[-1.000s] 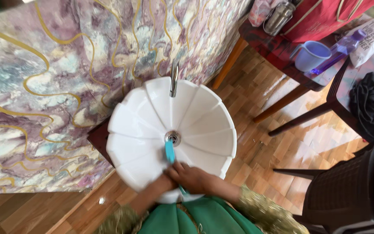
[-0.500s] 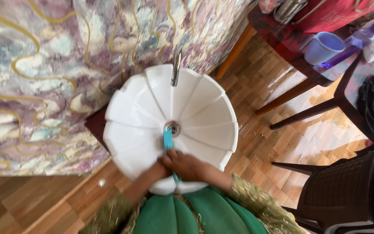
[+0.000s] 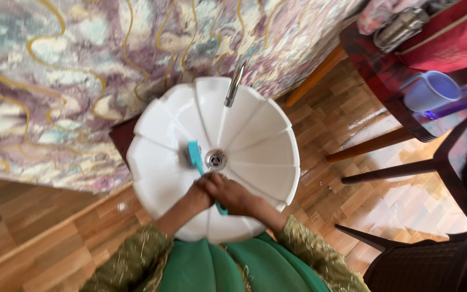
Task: The person cleans a white petal-shaped sink using a blue brush. They scrub the inner basin, the area around the silver faucet, and the drain.
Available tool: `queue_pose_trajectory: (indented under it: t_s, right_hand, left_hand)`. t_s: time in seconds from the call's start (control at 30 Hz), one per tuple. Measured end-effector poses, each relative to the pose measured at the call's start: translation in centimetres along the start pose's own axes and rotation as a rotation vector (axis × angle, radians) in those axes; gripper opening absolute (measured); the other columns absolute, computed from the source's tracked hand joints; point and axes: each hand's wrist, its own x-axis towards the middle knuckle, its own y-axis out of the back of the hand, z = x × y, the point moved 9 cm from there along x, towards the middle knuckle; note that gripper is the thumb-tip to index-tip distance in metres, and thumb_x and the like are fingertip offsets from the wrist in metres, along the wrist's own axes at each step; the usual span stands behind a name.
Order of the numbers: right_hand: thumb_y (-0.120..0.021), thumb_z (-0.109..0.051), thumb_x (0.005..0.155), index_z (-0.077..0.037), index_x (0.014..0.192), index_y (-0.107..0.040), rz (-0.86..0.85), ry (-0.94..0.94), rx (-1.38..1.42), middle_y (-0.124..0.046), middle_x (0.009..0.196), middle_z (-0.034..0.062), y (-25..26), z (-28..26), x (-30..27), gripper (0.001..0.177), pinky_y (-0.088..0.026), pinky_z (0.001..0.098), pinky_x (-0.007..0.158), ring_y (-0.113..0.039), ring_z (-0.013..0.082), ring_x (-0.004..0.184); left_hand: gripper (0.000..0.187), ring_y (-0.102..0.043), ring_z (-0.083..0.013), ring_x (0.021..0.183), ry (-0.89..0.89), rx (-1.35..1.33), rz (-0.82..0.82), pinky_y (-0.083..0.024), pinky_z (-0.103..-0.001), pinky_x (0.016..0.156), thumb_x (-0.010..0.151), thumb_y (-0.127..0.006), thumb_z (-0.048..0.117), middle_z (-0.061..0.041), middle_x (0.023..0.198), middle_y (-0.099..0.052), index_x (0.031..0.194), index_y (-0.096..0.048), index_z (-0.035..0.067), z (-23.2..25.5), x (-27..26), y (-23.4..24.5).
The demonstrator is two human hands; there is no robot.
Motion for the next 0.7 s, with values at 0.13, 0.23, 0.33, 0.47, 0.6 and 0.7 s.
queue_pose_trajectory:
  t_s: [0.13, 0.23, 0.33, 0.47, 0.6, 0.7]
  right_hand:
    - [-0.067, 0.005, 0.075, -0.002, 0.151, -0.035, -0.368, -0.088, 0.121, -0.051, 0.128, 0.0198, 1.6, -0.2, -2.7, 0.083, -0.051, 0.0457, 0.09, -0.059, 0.0388, 0.115]
    - [-0.07, 0.001, 0.071, -0.002, 0.149, -0.034, -0.57, -0.107, 0.162, -0.049, 0.128, 0.0193, 2.0, -1.4, -5.6, 0.086, -0.05, 0.0452, 0.091, -0.058, 0.0381, 0.114]
    - [-0.07, 0.002, 0.07, 0.0, 0.147, -0.039, -0.323, 0.053, 0.039, -0.051, 0.13, 0.0204, 1.2, -0.9, -3.4, 0.083, -0.051, 0.0448, 0.093, -0.057, 0.0398, 0.119]
    - [-0.071, 0.002, 0.072, -0.001, 0.146, -0.042, -0.04, 0.136, -0.066, -0.052, 0.136, 0.0208, 0.6, -0.6, -2.9, 0.08, -0.052, 0.0429, 0.095, -0.058, 0.0417, 0.124]
    - [-0.069, 0.003, 0.072, 0.002, 0.146, -0.036, -0.485, -0.05, 0.147, -0.05, 0.133, 0.0223, 1.3, -0.3, -7.3, 0.081, -0.05, 0.0458, 0.095, -0.056, 0.0419, 0.118]
    - [-0.072, 0.001, 0.066, 0.0, 0.146, -0.037, -0.568, 0.01, 0.1, -0.051, 0.131, 0.0207, 0.9, 0.3, -9.6, 0.087, -0.05, 0.0453, 0.096, -0.057, 0.0404, 0.118]
  left_hand:
    - [0.05, -0.059, -0.038, 0.112, -0.063, 0.017, -0.103, -0.052, -0.047, 0.094, 0.087, -0.061, 0.012, -0.023, 0.127, -0.059, 0.134, -0.052, -0.002, 5.0, 0.0, 0.5]
    - [0.053, -0.057, -0.0373, 0.115, -0.085, -0.002, -0.076, -0.051, -0.047, 0.096, 0.082, -0.063, 0.011, -0.022, 0.127, -0.06, 0.133, -0.053, -0.002, 10.3, -1.8, 0.3]
    - [0.046, -0.055, -0.0374, 0.116, 0.075, 0.015, -0.021, -0.05, -0.049, 0.095, 0.089, -0.064, 0.019, -0.021, 0.13, -0.058, 0.132, -0.055, 0.004, 5.6, -0.2, -0.1]
    - [0.038, -0.056, -0.0346, 0.121, 0.095, 0.102, 0.203, -0.05, -0.045, 0.104, 0.093, -0.062, 0.022, -0.013, 0.133, -0.06, 0.129, -0.057, 0.01, 1.2, -0.9, 0.0]
    - [0.034, -0.056, -0.0328, 0.123, 0.125, 0.112, -0.27, -0.047, -0.049, 0.104, 0.099, -0.056, 0.023, -0.014, 0.133, -0.06, 0.13, -0.059, 0.01, 6.0, -1.8, -7.8]
    - [0.037, -0.057, -0.035, 0.119, 0.084, 0.06, -0.111, -0.048, -0.047, 0.101, 0.096, -0.058, 0.023, -0.018, 0.132, -0.059, 0.129, -0.058, 0.006, 9.2, -0.5, -8.2]
